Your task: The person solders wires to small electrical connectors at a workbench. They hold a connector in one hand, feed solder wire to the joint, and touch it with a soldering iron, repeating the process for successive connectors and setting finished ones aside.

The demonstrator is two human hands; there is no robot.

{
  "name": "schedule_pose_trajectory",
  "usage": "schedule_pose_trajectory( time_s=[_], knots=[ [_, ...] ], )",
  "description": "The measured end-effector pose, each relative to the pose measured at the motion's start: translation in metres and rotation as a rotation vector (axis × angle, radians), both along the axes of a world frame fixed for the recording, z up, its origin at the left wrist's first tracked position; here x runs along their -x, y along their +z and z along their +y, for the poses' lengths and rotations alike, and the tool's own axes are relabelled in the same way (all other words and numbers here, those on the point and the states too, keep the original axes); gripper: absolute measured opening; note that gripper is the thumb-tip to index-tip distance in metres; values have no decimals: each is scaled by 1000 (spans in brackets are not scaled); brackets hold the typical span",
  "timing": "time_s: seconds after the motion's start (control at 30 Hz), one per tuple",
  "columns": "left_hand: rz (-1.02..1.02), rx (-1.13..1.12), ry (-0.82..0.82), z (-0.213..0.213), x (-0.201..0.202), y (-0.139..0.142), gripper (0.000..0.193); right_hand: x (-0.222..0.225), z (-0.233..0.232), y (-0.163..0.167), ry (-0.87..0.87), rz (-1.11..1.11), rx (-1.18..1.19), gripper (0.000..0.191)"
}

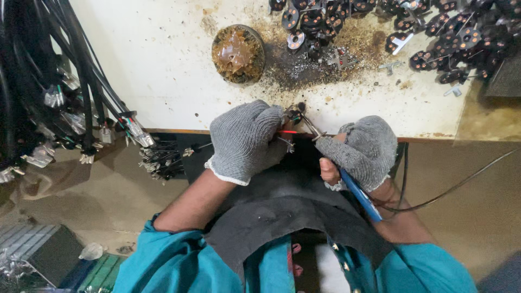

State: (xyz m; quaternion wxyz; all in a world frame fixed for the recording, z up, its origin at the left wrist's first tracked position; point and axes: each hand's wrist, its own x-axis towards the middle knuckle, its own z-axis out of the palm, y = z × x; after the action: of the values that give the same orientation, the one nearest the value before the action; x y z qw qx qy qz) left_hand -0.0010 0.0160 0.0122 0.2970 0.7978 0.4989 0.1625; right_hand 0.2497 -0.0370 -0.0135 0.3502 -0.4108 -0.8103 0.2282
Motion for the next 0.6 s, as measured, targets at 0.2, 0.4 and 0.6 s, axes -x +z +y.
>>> schedule_pose_trajectory(
  time_s=[0.2,0.4,0.6],
  knots=[
    [-47,13,14,2,2,2,28,2,4,5,11,-18,16,17],
    [-67,8,10,4,4,3,29,2,5,3,11,-26,19,17],
    [-66,28,9,4,4,3,27,3,5,4,12,-29,22,17]
  ],
)
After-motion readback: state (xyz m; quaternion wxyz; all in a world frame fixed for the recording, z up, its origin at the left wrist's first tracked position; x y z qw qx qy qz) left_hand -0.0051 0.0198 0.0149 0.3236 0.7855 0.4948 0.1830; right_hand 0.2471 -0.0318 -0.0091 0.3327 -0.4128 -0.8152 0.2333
